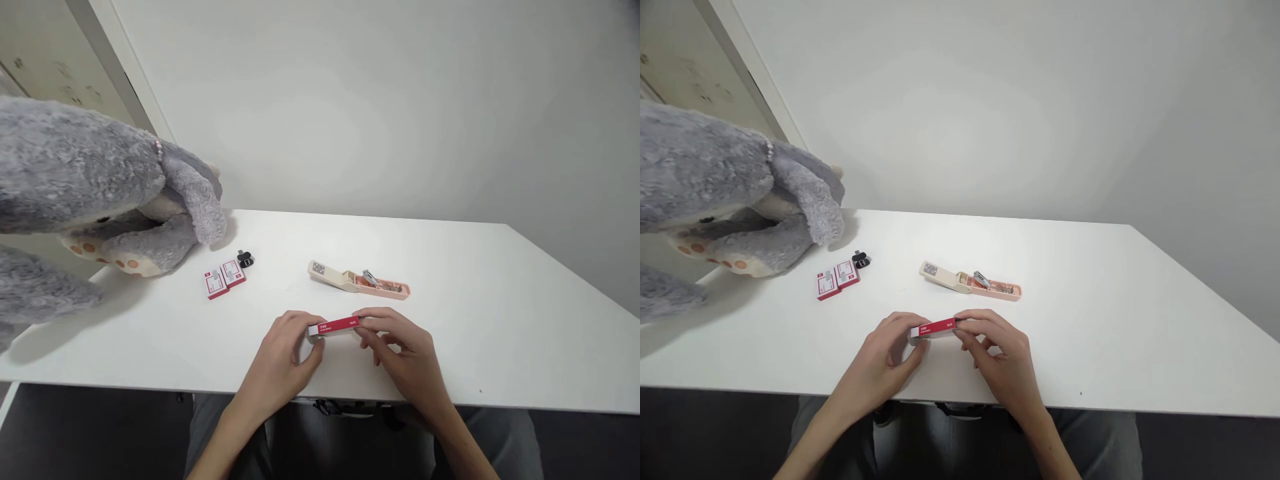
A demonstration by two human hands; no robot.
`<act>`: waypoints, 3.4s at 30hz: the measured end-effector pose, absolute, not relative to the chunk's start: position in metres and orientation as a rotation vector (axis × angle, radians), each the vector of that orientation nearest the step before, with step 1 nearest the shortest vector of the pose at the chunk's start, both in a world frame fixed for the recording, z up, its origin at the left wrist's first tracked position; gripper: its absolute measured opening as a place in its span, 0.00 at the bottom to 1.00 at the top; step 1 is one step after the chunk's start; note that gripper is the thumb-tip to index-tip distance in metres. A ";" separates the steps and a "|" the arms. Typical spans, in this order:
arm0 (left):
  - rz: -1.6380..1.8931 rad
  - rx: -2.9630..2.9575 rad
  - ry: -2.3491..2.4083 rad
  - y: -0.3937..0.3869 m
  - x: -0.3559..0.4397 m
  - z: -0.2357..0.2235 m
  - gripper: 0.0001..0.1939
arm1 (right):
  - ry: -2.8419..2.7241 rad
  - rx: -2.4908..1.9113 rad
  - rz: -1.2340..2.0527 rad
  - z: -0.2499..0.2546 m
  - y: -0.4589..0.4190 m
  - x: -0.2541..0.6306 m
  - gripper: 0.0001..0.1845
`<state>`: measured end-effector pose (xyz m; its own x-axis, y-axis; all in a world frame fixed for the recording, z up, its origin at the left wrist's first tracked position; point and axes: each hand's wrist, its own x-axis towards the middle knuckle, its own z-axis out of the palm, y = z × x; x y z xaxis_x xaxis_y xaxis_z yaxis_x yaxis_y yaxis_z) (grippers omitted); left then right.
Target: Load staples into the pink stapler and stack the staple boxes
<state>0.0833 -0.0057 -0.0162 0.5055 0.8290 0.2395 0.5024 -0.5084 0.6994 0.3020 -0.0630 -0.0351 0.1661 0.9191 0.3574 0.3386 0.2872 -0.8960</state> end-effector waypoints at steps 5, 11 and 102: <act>0.771 2.143 1.100 -0.006 0.082 -0.018 0.14 | -1.391 -1.274 0.665 -0.034 -0.063 0.302 0.10; 0.812 2.155 1.081 -0.005 0.082 -0.020 0.17 | -1.343 -1.285 0.677 -0.033 -0.062 0.300 0.09; 1.061 2.225 1.082 -0.006 0.080 -0.020 0.05 | -1.149 -1.388 0.785 -0.029 -0.058 0.303 0.14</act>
